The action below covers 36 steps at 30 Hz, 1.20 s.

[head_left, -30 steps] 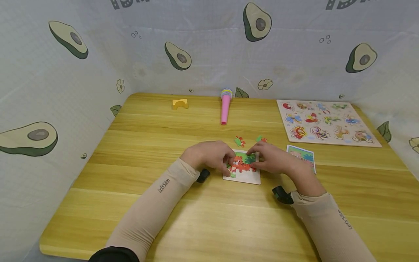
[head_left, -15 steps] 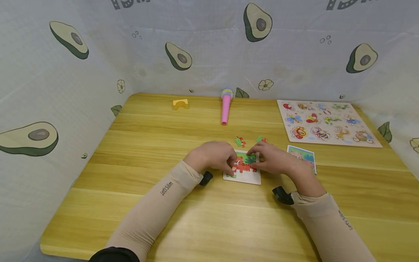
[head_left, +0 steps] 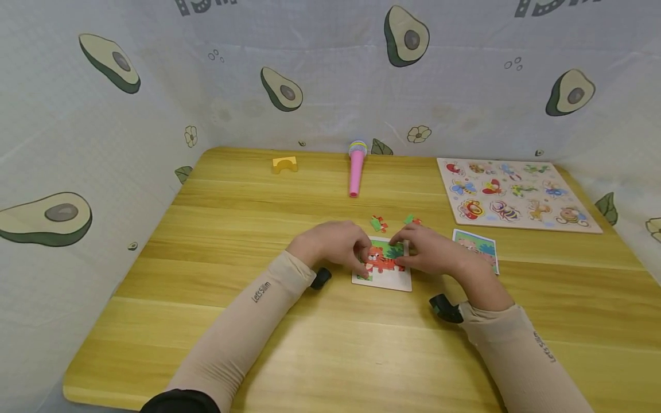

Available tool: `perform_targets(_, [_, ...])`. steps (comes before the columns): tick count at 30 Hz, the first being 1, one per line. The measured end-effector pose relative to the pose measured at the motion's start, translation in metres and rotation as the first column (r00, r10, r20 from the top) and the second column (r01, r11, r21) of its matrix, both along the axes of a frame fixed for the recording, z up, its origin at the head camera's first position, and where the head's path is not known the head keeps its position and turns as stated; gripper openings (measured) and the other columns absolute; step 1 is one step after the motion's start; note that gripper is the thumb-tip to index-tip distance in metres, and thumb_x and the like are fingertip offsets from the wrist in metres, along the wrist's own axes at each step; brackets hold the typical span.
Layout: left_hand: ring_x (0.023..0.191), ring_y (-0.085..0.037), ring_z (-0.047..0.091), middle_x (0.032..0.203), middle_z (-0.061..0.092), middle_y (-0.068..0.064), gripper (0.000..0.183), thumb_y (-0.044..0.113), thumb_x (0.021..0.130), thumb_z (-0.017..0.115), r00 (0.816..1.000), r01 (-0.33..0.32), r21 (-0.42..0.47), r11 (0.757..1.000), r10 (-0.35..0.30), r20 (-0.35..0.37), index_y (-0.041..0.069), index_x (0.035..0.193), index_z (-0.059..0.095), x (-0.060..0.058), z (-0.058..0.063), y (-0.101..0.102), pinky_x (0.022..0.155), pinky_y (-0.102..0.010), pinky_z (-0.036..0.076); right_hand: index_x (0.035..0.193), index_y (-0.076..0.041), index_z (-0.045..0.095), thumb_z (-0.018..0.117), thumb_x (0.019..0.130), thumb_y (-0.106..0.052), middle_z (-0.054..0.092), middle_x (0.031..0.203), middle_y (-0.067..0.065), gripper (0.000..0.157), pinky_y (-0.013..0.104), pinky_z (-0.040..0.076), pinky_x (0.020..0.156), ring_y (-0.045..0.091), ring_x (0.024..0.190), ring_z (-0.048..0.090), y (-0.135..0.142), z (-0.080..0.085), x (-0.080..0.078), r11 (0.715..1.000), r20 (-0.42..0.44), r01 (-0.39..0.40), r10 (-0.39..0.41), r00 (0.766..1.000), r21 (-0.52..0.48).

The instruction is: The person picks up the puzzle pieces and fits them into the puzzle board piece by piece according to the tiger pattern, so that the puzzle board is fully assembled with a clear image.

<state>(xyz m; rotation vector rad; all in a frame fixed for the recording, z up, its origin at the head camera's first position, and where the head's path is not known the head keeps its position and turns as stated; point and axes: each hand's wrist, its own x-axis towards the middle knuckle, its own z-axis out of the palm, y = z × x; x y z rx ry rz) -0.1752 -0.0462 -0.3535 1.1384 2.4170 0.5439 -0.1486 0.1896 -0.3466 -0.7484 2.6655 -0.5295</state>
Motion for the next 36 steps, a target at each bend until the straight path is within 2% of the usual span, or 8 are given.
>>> perform_targets(6, [0.071, -0.009, 0.053, 0.077, 0.062, 0.008, 0.024, 0.039, 0.081, 0.086, 0.997, 0.026, 0.056, 0.998, -0.03, 0.065, 0.022, 0.081, 0.069, -0.004, -0.004, -0.004, 0.065, -0.024, 0.044, 0.119, -0.003, 0.069, 0.074, 0.093, -0.019, 0.06, 0.121, 0.017, 0.031, 0.053, 0.047, 0.096, 0.032, 0.106, 0.055, 0.0, 0.0, 0.001, 1.0, -0.006, 0.001, -0.001, 1.0, 0.007])
perform_targets(10, [0.076, -0.012, 0.054, 0.082, 0.062, 0.003, 0.028, 0.036, 0.078, 0.089, 0.992, 0.0, 0.086, 0.996, -0.011, 0.124, 0.019, 0.087, 0.069, -0.006, -0.006, -0.01, 0.069, -0.025, 0.045, 0.12, -0.003, 0.068, 0.073, 0.094, -0.02, 0.059, 0.121, 0.017, 0.031, 0.052, 0.047, 0.095, 0.031, 0.104, 0.055, 0.001, -0.001, 0.0, 1.0, -0.003, -0.003, 0.003, 1.0, 0.007])
perform_targets(14, [0.089, -0.014, 0.053, 0.096, 0.059, 0.0, 0.046, 0.039, 0.071, 0.093, 0.993, -0.04, 0.061, 0.997, 0.033, 0.112, 0.017, 0.102, 0.066, -0.006, -0.004, -0.016, 0.079, -0.026, 0.045, 0.121, -0.003, 0.068, 0.071, 0.096, -0.019, 0.059, 0.116, 0.015, 0.03, 0.046, 0.049, 0.087, 0.026, 0.094, 0.055, 0.001, 0.0, -0.001, 1.0, 0.02, 0.017, -0.017, 1.0, -0.009])
perform_targets(18, [0.101, -0.015, 0.05, 0.111, 0.053, 0.0, 0.068, 0.044, 0.067, 0.094, 0.995, -0.057, 0.031, 0.998, 0.054, 0.082, 0.017, 0.119, 0.06, -0.004, -0.002, -0.018, 0.09, -0.025, 0.042, 0.123, -0.003, 0.066, 0.07, 0.096, -0.018, 0.057, 0.113, 0.014, 0.03, 0.043, 0.05, 0.082, 0.025, 0.09, 0.055, 0.002, 0.0, -0.003, 0.998, 0.0, 0.053, -0.053, 0.999, -0.023])
perform_targets(23, [0.109, -0.013, 0.049, 0.121, 0.048, 0.002, 0.084, 0.046, 0.066, 0.095, 0.994, -0.065, 0.002, 0.998, 0.064, 0.085, 0.016, 0.133, 0.054, -0.002, 0.0, -0.018, 0.096, -0.025, 0.041, 0.13, -0.005, 0.062, 0.066, 0.099, -0.019, 0.055, 0.128, 0.02, 0.034, 0.054, 0.047, 0.095, 0.035, 0.107, 0.056, 0.0, -0.005, -0.005, 0.995, -0.066, 0.096, -0.098, 0.993, -0.041])
perform_targets(28, [0.111, -0.012, 0.048, 0.124, 0.045, 0.002, 0.088, 0.046, 0.066, 0.094, 0.996, -0.057, -0.028, 0.998, 0.059, 0.074, 0.015, 0.136, 0.052, -0.002, 0.0, -0.017, 0.098, -0.025, 0.04, 0.14, -0.006, 0.057, 0.058, 0.104, -0.024, 0.052, 0.14, 0.023, 0.041, 0.065, 0.03, 0.107, 0.048, 0.128, 0.045, -0.005, -0.014, -0.005, 0.999, -0.167, 0.053, -0.052, 0.985, -0.001])
perform_targets(31, [0.112, -0.012, 0.048, 0.124, 0.044, 0.002, 0.088, 0.046, 0.067, 0.094, 0.996, -0.054, -0.03, 0.998, 0.056, 0.072, 0.015, 0.137, 0.051, -0.002, 0.0, -0.016, 0.099, -0.025, 0.04, 0.146, -0.007, 0.052, 0.052, 0.106, -0.029, 0.049, 0.145, 0.021, 0.045, 0.07, 0.025, 0.107, 0.052, 0.132, 0.038, -0.008, -0.018, -0.004, 0.999, -0.175, 0.04, -0.033, 0.984, 0.033])
perform_targets(36, [0.112, -0.012, 0.048, 0.123, 0.044, 0.002, 0.088, 0.046, 0.067, 0.094, 0.996, -0.05, -0.028, 0.998, 0.052, 0.079, 0.016, 0.137, 0.051, -0.003, 0.0, -0.016, 0.098, -0.026, 0.04, 0.148, -0.01, 0.052, 0.046, 0.108, -0.037, 0.046, 0.148, 0.019, 0.049, 0.073, 0.025, 0.103, 0.051, 0.134, 0.033, -0.008, -0.019, -0.004, 0.996, -0.151, 0.06, -0.049, 0.987, 0.067])
